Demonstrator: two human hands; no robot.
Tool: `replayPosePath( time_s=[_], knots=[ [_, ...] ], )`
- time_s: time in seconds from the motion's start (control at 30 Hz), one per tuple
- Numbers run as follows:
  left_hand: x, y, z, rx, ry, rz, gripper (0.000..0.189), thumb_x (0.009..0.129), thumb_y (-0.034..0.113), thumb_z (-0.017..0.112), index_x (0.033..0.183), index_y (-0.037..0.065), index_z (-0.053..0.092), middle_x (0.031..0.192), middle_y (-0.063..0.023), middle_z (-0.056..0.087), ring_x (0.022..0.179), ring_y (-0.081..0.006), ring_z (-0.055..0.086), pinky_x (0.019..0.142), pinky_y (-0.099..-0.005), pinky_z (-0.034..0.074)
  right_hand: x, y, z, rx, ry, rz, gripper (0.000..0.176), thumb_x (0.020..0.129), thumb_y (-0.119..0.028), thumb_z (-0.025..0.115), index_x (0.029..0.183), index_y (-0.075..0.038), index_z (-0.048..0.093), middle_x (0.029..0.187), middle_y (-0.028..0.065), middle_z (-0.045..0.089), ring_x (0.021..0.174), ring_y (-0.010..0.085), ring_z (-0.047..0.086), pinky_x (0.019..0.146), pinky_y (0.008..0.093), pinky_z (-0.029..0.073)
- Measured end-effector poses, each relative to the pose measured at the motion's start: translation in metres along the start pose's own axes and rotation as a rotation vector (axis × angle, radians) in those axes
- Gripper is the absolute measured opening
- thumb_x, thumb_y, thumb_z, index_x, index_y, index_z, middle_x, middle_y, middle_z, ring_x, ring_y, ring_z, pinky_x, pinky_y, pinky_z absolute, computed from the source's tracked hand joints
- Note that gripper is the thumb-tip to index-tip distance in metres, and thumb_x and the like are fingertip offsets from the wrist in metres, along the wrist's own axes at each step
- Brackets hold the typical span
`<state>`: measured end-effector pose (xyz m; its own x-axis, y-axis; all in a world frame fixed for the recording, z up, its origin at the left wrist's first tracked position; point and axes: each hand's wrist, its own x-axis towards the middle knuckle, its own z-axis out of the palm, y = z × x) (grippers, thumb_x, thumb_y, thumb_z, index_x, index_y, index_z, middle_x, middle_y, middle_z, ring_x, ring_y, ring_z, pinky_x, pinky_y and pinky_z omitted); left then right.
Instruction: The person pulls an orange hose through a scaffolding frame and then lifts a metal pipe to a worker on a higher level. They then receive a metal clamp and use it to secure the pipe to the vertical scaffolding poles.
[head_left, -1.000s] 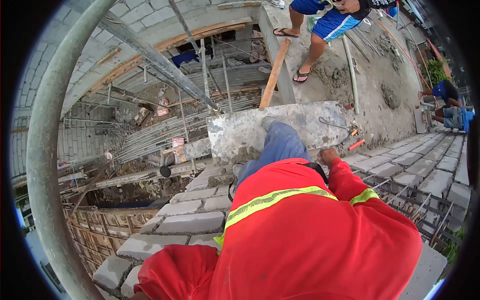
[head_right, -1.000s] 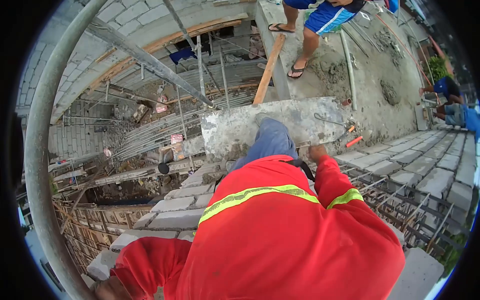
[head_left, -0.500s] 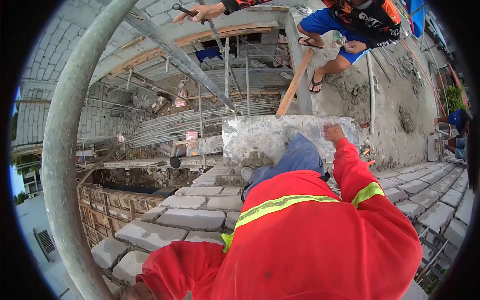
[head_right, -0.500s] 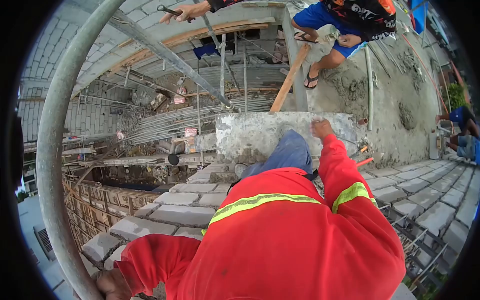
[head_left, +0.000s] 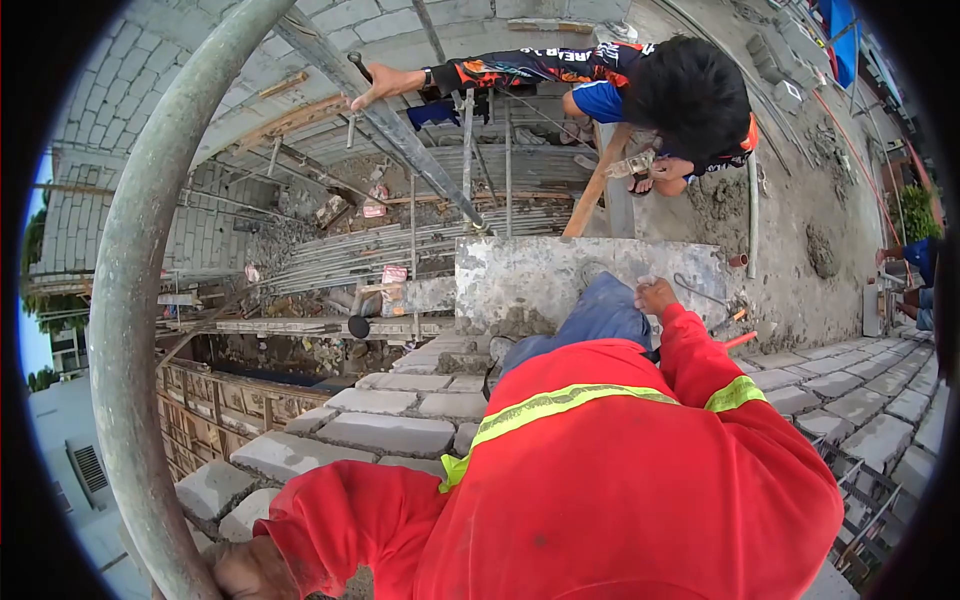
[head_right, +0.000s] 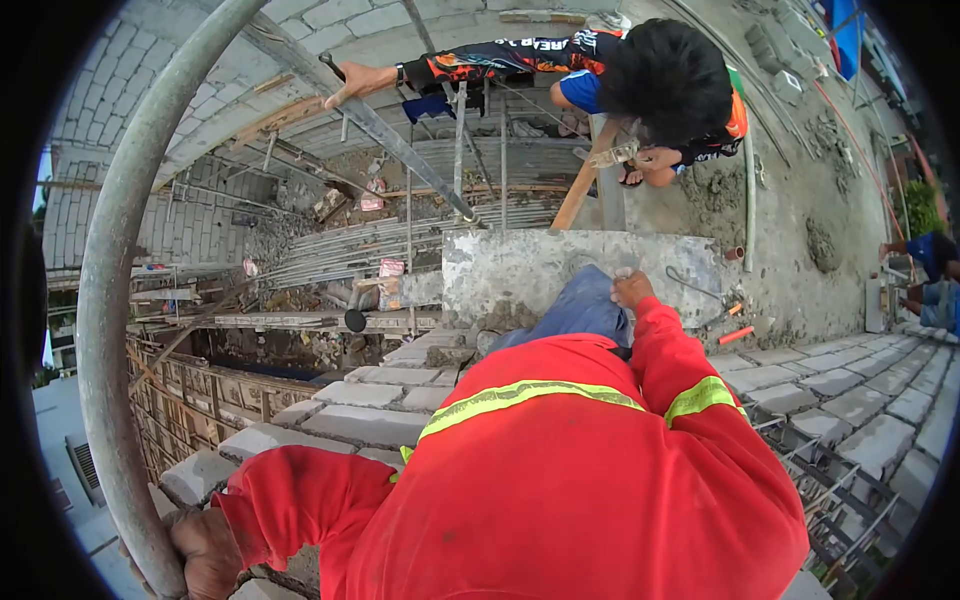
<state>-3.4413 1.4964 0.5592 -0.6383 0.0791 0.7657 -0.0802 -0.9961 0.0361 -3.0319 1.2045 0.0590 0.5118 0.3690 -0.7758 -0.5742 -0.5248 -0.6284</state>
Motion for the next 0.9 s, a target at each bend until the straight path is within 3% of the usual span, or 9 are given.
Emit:
replayPosePath(
  time_s=[0.2, 0.47, 0.57, 0.67, 0.9],
  knots=[
    [0.004, -0.002, -0.001, 0.031, -0.023, 0.047, 0.018, 0.066, 0.019, 0.063, 0.078, 0.007, 0.057, 0.075, -0.0060, 0.055, 0.075, -0.0212, 0.051, 0.072, -0.0370, 0.040, 0.013, 0.036, -0.025, 0.004, 0.059, -0.009, 0.019, 0.073, -0.008, 0.051, 0.092, -0.007, 0.047, 0.068, 0.0094, 0.052, 0.051, 0.0188, 0.050, 0.042, 0.0306, 0.038],
    [0.007, 0.000, 0.000, 0.052, -0.101, 0.111, 0.032, 0.059, 0.020, 0.064, 0.084, 0.002, 0.057, 0.087, -0.0134, 0.054, 0.094, -0.0326, 0.049, 0.089, -0.0461, 0.034, -0.008, 0.030, -0.031, 0.104, 0.068, 0.072, 0.015, 0.074, -0.008, 0.048, 0.090, -0.008, 0.048, 0.067, 0.0078, 0.051, 0.049, 0.0168, 0.048, 0.040, 0.0287, 0.036],
    [0.001, 0.001, 0.005, 0.075, -0.083, 0.118, 0.032, 0.057, 0.018, 0.064, 0.082, 0.000, 0.056, 0.085, -0.0174, 0.054, 0.093, -0.0332, 0.050, 0.087, -0.0465, 0.036, -0.016, 0.025, -0.032, 0.089, 0.125, 0.070, 0.014, 0.075, -0.008, 0.047, 0.089, -0.008, 0.048, 0.067, 0.0071, 0.051, 0.048, 0.0162, 0.047, 0.039, 0.0282, 0.035],
    [0.004, 0.002, 0.006, -0.032, 0.091, 0.028, 0.008, 0.069, 0.016, 0.062, 0.070, 0.014, 0.055, 0.064, 0.0017, 0.054, 0.056, -0.0126, 0.051, 0.056, -0.0280, 0.045, -0.020, 0.028, -0.036, 0.044, 0.125, 0.076, 0.011, 0.076, -0.009, 0.046, 0.086, -0.008, 0.049, 0.067, 0.0062, 0.051, 0.048, 0.0159, 0.047, 0.039, 0.0278, 0.035],
    [0.002, 0.003, 0.009, 0.029, 0.070, 0.022, 0.012, 0.066, 0.019, 0.064, 0.065, 0.014, 0.053, 0.059, 0.0015, 0.052, 0.053, -0.0126, 0.050, 0.051, -0.0286, 0.043, -0.017, 0.036, -0.037, 0.030, 0.095, 0.105, 0.007, 0.077, -0.009, 0.044, 0.081, -0.008, 0.050, 0.066, 0.0054, 0.050, 0.050, 0.0165, 0.048, 0.040, 0.0293, 0.036]
  ],
)
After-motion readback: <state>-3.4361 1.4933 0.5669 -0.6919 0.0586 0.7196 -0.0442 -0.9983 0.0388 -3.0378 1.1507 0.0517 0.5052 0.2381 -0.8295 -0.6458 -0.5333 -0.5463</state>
